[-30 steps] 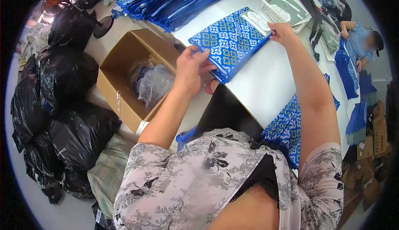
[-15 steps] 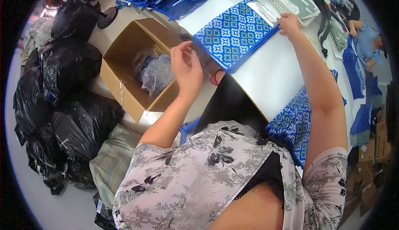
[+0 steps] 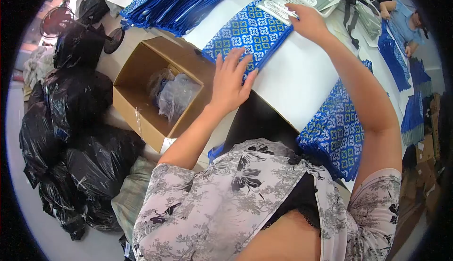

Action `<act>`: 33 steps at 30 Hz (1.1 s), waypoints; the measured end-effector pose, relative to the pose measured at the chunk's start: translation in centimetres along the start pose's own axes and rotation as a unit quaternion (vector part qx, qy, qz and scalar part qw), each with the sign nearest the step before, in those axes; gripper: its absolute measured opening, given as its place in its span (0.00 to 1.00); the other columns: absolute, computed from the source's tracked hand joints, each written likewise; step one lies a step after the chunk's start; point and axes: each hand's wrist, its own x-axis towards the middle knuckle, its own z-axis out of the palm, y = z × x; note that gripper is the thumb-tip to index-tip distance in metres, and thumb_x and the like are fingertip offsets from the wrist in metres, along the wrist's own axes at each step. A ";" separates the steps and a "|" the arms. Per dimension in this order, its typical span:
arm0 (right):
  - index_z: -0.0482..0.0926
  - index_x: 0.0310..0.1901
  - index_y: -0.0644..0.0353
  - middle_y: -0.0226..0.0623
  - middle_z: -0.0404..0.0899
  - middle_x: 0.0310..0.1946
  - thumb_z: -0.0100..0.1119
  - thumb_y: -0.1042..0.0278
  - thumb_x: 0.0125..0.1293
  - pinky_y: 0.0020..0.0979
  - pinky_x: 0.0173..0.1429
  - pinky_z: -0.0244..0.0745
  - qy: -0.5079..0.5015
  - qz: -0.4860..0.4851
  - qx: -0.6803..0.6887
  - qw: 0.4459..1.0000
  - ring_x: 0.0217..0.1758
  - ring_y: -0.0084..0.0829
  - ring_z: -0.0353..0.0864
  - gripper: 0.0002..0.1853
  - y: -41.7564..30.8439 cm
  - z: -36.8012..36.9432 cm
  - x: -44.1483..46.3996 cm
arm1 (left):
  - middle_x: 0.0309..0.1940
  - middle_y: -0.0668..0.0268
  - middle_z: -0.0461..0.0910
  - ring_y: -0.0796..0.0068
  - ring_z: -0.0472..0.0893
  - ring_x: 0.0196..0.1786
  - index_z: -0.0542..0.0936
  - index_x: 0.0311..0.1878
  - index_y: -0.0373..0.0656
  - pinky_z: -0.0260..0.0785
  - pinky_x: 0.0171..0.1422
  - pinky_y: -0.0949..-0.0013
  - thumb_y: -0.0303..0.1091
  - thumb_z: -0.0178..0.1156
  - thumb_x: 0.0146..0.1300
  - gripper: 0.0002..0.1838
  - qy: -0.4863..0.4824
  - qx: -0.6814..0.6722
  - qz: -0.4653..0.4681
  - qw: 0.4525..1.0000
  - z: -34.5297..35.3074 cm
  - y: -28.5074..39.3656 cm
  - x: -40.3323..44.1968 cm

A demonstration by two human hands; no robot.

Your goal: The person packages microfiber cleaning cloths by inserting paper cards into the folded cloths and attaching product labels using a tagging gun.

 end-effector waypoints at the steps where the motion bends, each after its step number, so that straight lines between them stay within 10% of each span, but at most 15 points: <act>1: 0.78 0.60 0.51 0.43 0.84 0.50 0.57 0.65 0.65 0.40 0.58 0.77 0.005 -0.009 0.026 1.000 0.53 0.44 0.83 0.21 0.7 -0.7 0.1 | 0.70 0.55 0.66 0.51 0.63 0.73 0.74 0.64 0.45 0.47 0.75 0.38 0.41 0.57 0.68 0.23 0.032 0.015 0.012 0.999 -0.6 0.6 0.6; 5: 0.78 0.60 0.57 0.42 0.86 0.48 0.57 0.64 0.70 0.33 0.57 0.78 0.026 -0.016 0.107 0.994 0.51 0.35 0.86 0.18 2.1 -4.4 -1.4 | 0.66 0.56 0.71 0.51 0.66 0.72 0.77 0.60 0.44 0.50 0.74 0.39 0.37 0.58 0.68 0.19 0.016 0.115 0.017 0.993 0.3 -0.8 1.3; 14: 0.79 0.58 0.63 0.36 0.86 0.46 0.56 0.70 0.73 0.24 0.55 0.77 0.119 0.008 0.223 0.968 0.48 0.22 0.84 0.15 4.3 -13.1 -19.0 | 0.48 0.54 0.81 0.59 0.80 0.50 0.81 0.51 0.35 0.69 0.59 0.64 0.20 0.57 0.61 0.15 -0.001 -0.219 0.079 0.973 2.3 6.6 1.7; 19: 0.83 0.54 0.58 0.35 0.88 0.41 0.58 0.72 0.70 0.23 0.45 0.78 0.168 0.125 0.193 0.959 0.42 0.22 0.86 0.13 6.0 -12.6 -27.2 | 0.34 0.74 0.78 0.85 0.75 0.38 0.82 0.52 0.40 0.66 0.43 0.77 0.29 0.62 0.67 0.12 -0.125 -0.319 0.034 0.939 5.7 11.7 4.8; 30: 0.79 0.59 0.63 0.37 0.86 0.47 0.59 0.68 0.68 0.27 0.56 0.76 0.163 0.377 0.317 0.855 0.49 0.26 0.83 0.19 17.9 -10.5 -39.0 | 0.32 0.58 0.84 0.62 0.84 0.34 0.79 0.55 0.38 0.74 0.40 0.63 0.54 0.69 0.57 0.32 -0.180 -0.139 0.022 0.974 15.8 17.1 11.9; 33: 0.78 0.59 0.61 0.42 0.83 0.53 0.60 0.66 0.66 0.33 0.61 0.74 0.119 0.343 0.186 0.913 0.55 0.37 0.81 0.20 18.3 -7.3 -39.3 | 0.31 0.60 0.84 0.62 0.84 0.37 0.80 0.52 0.41 0.74 0.43 0.60 0.54 0.69 0.56 0.29 -0.166 -0.069 -0.008 0.984 16.9 17.9 13.8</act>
